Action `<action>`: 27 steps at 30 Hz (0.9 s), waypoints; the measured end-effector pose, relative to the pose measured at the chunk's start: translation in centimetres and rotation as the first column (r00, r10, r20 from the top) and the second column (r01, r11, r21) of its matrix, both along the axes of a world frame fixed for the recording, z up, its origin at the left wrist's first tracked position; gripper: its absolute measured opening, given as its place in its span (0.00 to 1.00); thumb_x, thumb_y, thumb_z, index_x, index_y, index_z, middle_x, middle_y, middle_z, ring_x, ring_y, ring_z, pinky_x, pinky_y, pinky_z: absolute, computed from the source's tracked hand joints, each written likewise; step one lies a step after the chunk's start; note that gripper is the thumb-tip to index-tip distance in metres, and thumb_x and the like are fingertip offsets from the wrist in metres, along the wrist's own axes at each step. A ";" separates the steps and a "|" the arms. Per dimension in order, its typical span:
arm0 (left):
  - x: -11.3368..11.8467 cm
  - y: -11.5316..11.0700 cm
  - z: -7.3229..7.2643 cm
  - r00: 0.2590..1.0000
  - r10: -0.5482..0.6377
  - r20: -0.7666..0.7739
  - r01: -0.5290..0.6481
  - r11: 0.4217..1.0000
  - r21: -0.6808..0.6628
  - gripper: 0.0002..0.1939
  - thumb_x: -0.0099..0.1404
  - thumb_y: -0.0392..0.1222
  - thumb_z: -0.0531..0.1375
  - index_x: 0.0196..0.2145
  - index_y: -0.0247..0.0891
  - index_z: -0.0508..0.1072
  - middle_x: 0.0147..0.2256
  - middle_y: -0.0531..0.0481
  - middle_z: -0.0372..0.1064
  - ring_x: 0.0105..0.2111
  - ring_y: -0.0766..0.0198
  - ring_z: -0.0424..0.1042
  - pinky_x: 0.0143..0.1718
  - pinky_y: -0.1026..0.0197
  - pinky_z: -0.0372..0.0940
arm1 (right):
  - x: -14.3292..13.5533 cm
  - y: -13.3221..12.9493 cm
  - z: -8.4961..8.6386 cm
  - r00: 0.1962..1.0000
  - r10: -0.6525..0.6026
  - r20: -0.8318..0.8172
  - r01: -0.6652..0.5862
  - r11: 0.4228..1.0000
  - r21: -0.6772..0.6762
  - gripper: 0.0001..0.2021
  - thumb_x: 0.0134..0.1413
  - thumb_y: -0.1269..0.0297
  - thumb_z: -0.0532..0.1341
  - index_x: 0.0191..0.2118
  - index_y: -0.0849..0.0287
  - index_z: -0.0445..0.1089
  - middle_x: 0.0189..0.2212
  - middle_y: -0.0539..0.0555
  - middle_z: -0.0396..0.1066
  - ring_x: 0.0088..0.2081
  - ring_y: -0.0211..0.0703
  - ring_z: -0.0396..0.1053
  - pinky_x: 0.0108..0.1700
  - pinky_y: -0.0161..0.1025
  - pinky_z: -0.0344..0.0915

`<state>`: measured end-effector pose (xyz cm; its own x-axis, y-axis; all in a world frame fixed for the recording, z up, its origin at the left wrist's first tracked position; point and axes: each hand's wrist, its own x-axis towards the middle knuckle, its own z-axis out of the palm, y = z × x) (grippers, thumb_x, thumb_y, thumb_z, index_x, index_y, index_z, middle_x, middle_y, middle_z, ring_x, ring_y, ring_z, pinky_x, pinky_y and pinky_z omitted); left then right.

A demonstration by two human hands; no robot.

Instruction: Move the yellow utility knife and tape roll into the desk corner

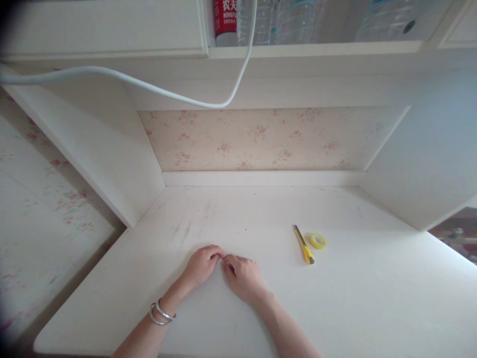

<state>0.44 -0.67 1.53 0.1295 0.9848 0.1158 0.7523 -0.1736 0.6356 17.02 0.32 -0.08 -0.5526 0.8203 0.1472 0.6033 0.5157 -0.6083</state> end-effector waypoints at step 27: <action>0.0 0.1 -0.5 1.000 0.016 0.003 -0.016 1.000 0.013 0.14 0.61 0.34 0.49 0.34 0.44 0.74 0.35 0.55 0.73 0.36 0.66 0.69 0.40 0.66 0.60 | -0.1 0.1 0.1 1.000 0.022 -0.009 -0.022 1.000 0.012 0.13 0.59 0.66 0.47 0.38 0.56 0.68 0.31 0.50 0.71 0.31 0.37 0.67 0.33 0.31 0.55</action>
<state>0.41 -0.62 1.02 0.1134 0.9851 0.1293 0.7530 -0.1701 0.6357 16.92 0.39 -0.01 -0.5690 0.8062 0.1620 0.5862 0.5358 -0.6077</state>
